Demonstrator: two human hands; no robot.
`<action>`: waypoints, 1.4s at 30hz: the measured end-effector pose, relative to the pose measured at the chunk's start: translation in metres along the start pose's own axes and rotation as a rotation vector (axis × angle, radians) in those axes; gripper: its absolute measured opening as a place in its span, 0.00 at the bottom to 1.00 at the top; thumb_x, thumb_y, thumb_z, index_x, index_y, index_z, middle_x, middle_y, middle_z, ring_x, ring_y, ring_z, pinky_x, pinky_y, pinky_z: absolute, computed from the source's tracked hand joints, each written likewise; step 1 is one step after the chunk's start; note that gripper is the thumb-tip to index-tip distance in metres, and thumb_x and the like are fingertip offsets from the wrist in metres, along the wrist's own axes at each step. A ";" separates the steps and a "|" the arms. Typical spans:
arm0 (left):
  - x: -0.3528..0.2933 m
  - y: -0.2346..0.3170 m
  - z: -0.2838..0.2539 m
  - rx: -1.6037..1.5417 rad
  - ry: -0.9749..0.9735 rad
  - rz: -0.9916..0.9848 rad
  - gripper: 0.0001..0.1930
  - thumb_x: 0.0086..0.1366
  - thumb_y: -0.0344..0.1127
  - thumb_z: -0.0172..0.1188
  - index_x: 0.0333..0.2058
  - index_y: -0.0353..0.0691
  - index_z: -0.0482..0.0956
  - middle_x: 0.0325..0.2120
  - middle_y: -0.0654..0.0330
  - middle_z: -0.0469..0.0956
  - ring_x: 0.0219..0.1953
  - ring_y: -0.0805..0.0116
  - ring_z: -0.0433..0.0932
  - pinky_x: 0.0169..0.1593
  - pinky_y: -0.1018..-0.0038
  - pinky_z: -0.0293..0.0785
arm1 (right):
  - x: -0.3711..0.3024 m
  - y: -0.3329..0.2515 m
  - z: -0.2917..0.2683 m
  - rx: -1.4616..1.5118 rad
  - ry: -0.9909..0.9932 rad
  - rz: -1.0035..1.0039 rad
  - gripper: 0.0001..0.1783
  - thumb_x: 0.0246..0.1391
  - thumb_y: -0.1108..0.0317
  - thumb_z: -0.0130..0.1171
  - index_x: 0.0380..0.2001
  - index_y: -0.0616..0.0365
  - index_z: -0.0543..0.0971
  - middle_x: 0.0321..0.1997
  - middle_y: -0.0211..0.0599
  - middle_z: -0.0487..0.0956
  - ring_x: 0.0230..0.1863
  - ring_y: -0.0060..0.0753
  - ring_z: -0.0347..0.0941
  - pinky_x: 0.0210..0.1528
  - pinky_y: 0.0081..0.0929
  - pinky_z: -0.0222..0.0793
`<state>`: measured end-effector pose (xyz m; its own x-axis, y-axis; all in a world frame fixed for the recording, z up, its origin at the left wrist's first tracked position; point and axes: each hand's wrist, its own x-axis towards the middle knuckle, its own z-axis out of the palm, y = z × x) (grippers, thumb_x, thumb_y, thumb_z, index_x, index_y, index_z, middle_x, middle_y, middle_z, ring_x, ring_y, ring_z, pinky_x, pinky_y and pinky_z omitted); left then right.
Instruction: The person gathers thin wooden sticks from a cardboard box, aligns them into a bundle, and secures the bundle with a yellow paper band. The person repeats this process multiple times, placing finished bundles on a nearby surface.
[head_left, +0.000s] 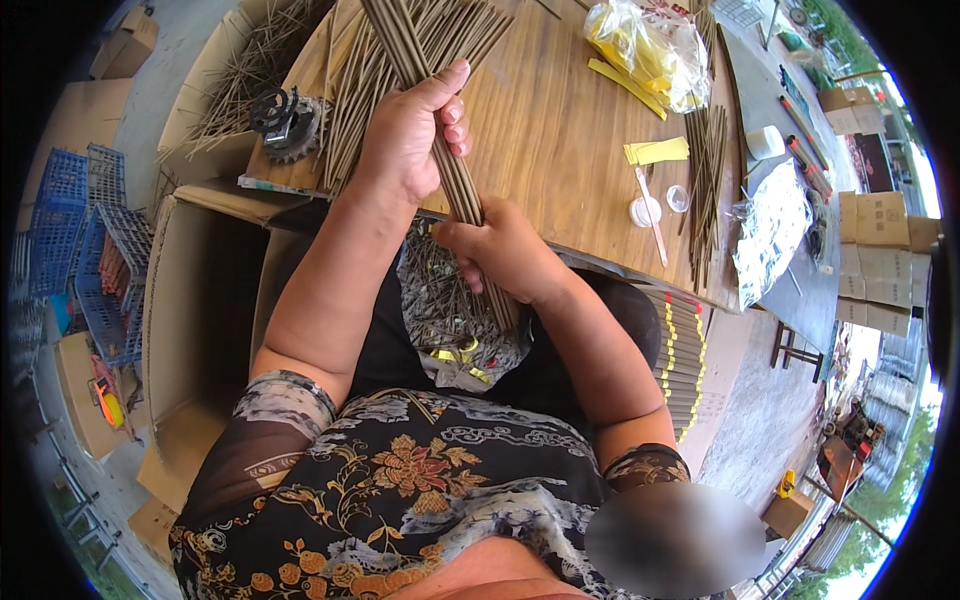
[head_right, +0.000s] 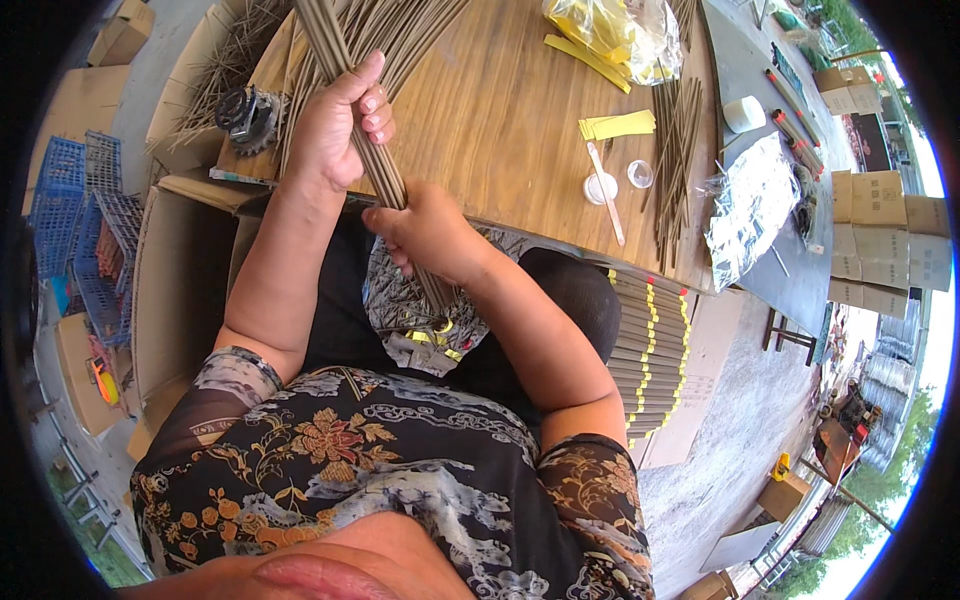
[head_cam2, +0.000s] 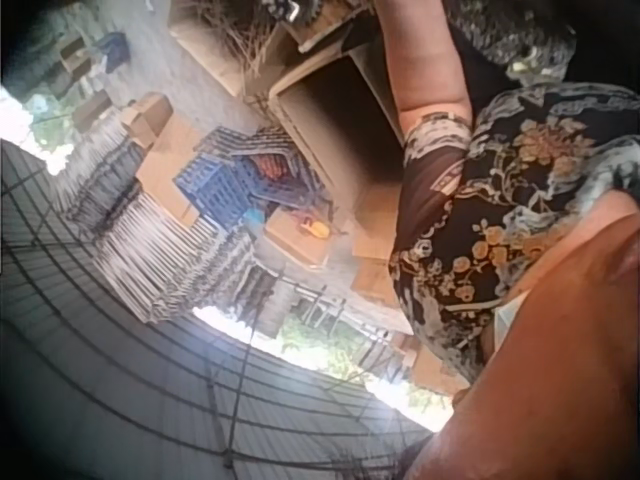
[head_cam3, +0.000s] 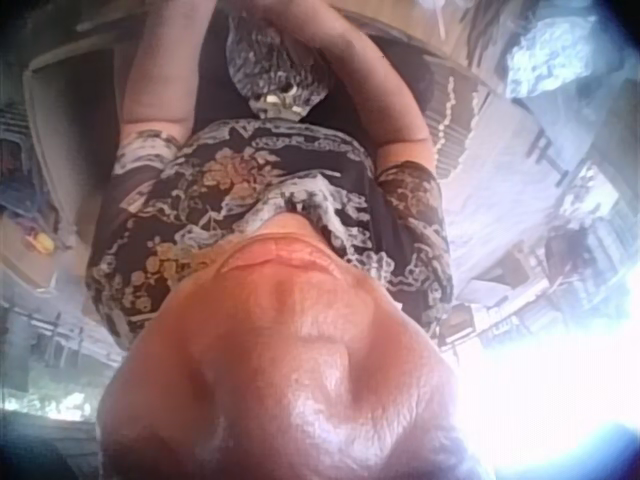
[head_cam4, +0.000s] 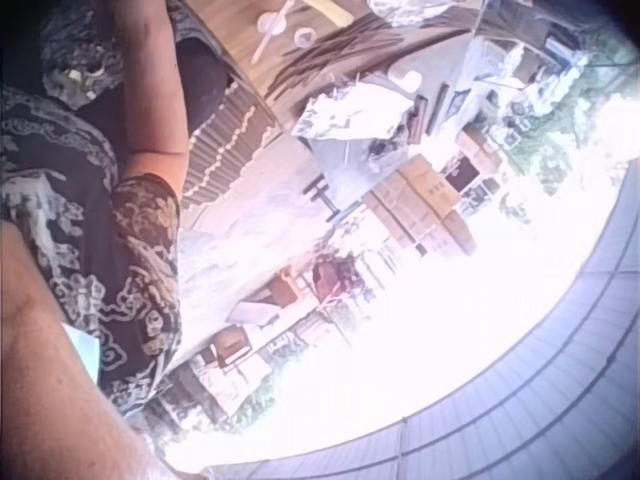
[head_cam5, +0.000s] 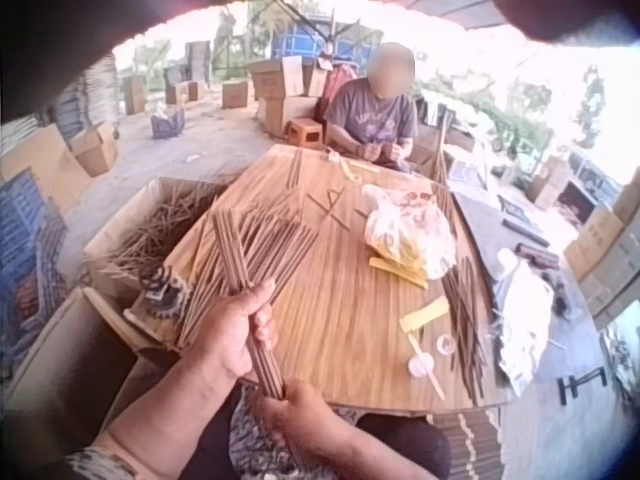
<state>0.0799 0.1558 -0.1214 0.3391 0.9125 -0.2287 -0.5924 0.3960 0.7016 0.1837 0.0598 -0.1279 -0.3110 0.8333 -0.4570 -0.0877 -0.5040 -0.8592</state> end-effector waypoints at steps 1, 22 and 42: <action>0.000 0.003 0.001 -0.094 -0.080 -0.047 0.14 0.57 0.40 0.56 0.17 0.47 0.64 0.10 0.71 0.61 0.11 0.81 0.59 0.16 0.84 0.57 | -0.002 -0.003 -0.001 0.106 -0.066 0.040 0.10 0.47 0.71 0.53 0.17 0.59 0.65 0.11 0.29 0.64 0.09 0.21 0.60 0.09 0.19 0.57; 0.004 0.000 -0.003 0.021 0.056 0.073 0.13 0.56 0.39 0.57 0.18 0.46 0.65 0.11 0.69 0.65 0.13 0.79 0.63 0.19 0.82 0.60 | 0.010 0.014 -0.005 -0.611 0.300 -0.190 0.14 0.47 0.64 0.53 0.26 0.66 0.66 0.15 0.39 0.70 0.15 0.30 0.69 0.18 0.28 0.65; -0.004 0.006 -0.011 -0.019 -0.050 0.104 0.15 0.55 0.46 0.59 0.20 0.47 0.64 0.13 0.68 0.64 0.15 0.77 0.62 0.21 0.81 0.60 | 0.001 -0.010 -0.012 -0.558 0.409 -0.385 0.14 0.41 0.60 0.61 0.22 0.62 0.75 0.24 0.41 0.74 0.28 0.36 0.71 0.31 0.29 0.66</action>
<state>0.0666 0.1556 -0.1238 0.3111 0.9426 -0.1213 -0.6398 0.3021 0.7067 0.1953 0.0687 -0.1225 0.0273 0.9978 -0.0597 0.4025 -0.0656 -0.9131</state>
